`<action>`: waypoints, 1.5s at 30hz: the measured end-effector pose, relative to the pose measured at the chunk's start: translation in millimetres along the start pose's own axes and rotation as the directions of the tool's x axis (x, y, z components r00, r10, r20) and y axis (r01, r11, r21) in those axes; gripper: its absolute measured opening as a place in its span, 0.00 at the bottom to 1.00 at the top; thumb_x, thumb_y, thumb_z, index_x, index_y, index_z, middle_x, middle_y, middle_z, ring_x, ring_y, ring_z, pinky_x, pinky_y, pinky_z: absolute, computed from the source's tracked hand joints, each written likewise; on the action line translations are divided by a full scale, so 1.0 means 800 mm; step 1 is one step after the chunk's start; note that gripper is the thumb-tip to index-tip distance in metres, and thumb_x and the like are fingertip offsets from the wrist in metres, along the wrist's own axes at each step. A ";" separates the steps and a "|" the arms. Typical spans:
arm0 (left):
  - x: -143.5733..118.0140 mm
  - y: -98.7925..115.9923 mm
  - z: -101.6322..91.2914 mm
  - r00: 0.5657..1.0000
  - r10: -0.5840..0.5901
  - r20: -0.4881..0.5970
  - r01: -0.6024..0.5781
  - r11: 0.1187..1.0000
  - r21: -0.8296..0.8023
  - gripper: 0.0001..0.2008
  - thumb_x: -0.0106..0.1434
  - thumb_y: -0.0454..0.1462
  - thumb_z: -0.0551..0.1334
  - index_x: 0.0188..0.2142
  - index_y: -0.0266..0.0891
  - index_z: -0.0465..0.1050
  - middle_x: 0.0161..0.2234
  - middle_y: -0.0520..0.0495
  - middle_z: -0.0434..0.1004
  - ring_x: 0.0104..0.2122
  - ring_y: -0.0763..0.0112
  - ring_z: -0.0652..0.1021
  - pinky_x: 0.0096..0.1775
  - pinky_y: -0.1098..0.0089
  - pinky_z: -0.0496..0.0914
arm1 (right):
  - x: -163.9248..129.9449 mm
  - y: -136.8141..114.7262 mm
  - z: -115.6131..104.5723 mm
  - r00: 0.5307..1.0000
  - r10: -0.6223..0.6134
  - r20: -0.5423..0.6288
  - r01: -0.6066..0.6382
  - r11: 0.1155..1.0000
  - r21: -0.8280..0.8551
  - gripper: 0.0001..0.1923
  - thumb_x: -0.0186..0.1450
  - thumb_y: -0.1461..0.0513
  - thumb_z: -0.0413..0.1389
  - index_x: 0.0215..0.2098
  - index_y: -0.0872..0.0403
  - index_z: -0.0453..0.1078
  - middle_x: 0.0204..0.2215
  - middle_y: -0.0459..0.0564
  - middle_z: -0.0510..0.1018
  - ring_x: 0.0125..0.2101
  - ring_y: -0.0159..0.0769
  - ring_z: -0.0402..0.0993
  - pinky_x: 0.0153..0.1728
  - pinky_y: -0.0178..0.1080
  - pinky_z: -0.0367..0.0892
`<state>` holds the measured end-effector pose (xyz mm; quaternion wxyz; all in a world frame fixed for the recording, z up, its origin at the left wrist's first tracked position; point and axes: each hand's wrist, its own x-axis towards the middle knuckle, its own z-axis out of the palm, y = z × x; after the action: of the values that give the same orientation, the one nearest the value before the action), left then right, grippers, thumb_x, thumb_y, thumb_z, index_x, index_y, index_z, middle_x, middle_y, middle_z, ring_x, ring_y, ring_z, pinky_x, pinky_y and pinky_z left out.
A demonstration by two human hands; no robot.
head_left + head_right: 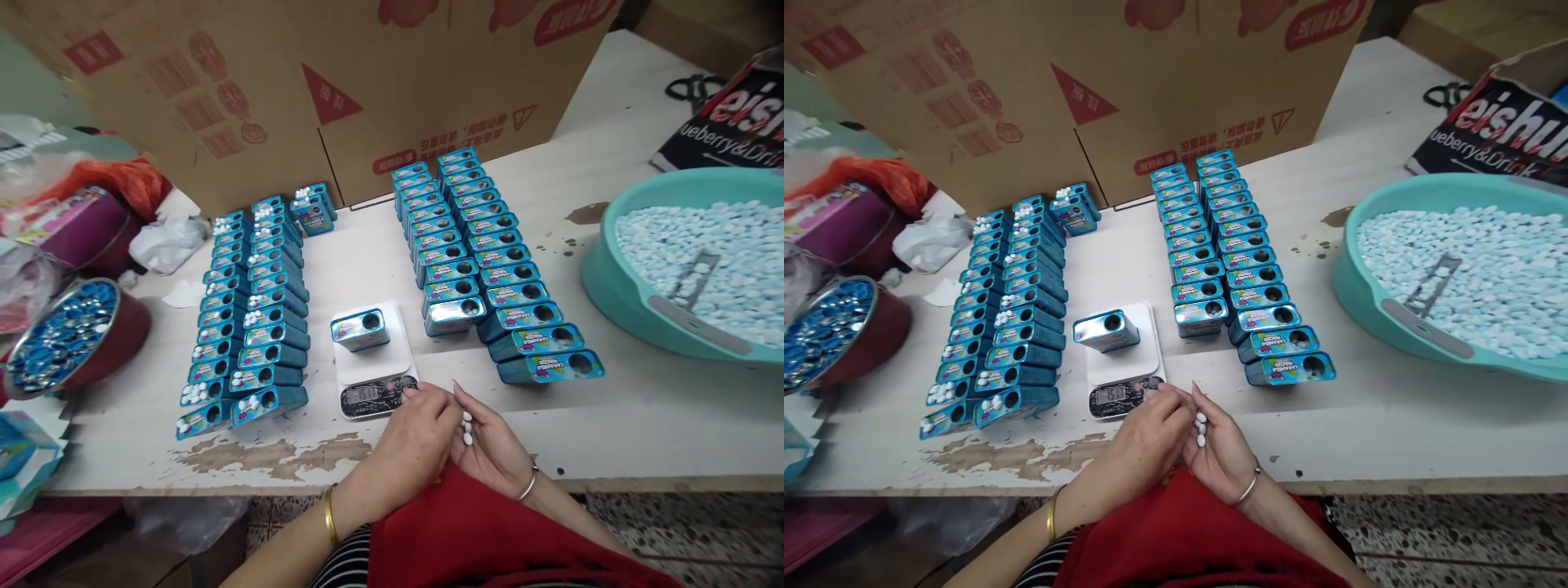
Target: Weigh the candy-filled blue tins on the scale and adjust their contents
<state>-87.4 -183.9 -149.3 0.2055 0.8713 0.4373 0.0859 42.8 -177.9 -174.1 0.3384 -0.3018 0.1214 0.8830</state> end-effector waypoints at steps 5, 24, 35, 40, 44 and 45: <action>-0.004 -0.005 0.003 1.000 0.017 -0.004 -0.017 1.000 0.026 0.11 0.62 0.28 0.53 0.43 0.34 0.67 0.39 0.42 0.71 0.38 0.62 0.73 0.38 0.63 0.72 | 0.005 0.000 0.000 0.998 -0.030 0.063 0.034 0.998 -0.061 0.14 0.64 0.57 0.55 0.43 0.57 0.74 0.48 0.55 0.78 0.54 0.41 0.69 0.56 0.44 0.63; 0.002 -0.033 -0.028 0.989 0.094 -0.111 -0.112 0.978 -0.175 0.09 0.64 0.30 0.53 0.39 0.38 0.70 0.36 0.43 0.72 0.34 0.68 0.73 0.34 0.69 0.71 | 0.019 -0.001 0.026 0.980 -0.090 0.175 0.098 0.995 -0.032 0.18 0.67 0.54 0.49 0.47 0.58 0.71 0.49 0.54 0.77 0.50 0.36 0.72 0.53 0.39 0.63; 0.027 -0.088 -0.121 0.845 -0.170 -0.508 0.123 0.985 -0.124 0.02 0.63 0.33 0.59 0.34 0.38 0.70 0.31 0.49 0.72 0.29 0.75 0.72 0.33 0.72 0.68 | 0.023 0.001 0.044 0.972 -0.073 0.222 0.080 0.997 -0.020 0.17 0.67 0.55 0.51 0.44 0.59 0.72 0.49 0.56 0.77 0.53 0.36 0.70 0.58 0.40 0.58; 0.013 -0.100 -0.133 0.838 -0.216 -0.501 0.173 0.976 -0.131 0.05 0.65 0.34 0.58 0.38 0.39 0.73 0.34 0.48 0.76 0.34 0.72 0.74 0.37 0.70 0.69 | 0.018 -0.007 0.029 0.993 -0.083 0.086 0.089 0.994 -0.062 0.15 0.67 0.56 0.52 0.42 0.59 0.72 0.37 0.52 0.80 0.35 0.31 0.78 0.34 0.31 0.71; -0.008 -0.104 -0.148 0.733 -0.278 -0.620 0.223 0.960 -0.167 0.05 0.64 0.35 0.59 0.37 0.41 0.73 0.35 0.49 0.76 0.35 0.71 0.75 0.38 0.69 0.69 | 0.011 -0.008 0.003 0.975 -0.207 -0.079 0.186 0.959 -0.216 0.12 0.62 0.54 0.59 0.28 0.55 0.70 0.16 0.39 0.68 0.11 0.19 0.54 0.09 0.25 0.47; -0.013 -0.107 -0.151 0.716 -0.292 -0.634 0.234 0.956 -0.176 0.04 0.64 0.35 0.59 0.36 0.41 0.73 0.35 0.49 0.76 0.35 0.71 0.75 0.38 0.69 0.68 | 0.008 -0.008 -0.004 0.959 -0.258 -0.115 0.223 0.942 -0.250 0.13 0.60 0.54 0.61 0.26 0.55 0.69 0.16 0.38 0.67 0.11 0.19 0.52 0.09 0.25 0.45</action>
<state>-195.4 -112.7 -77.1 0.0860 0.7055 0.5965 0.3728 44.7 -171.0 -180.6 0.3960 -0.4160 0.0027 0.8186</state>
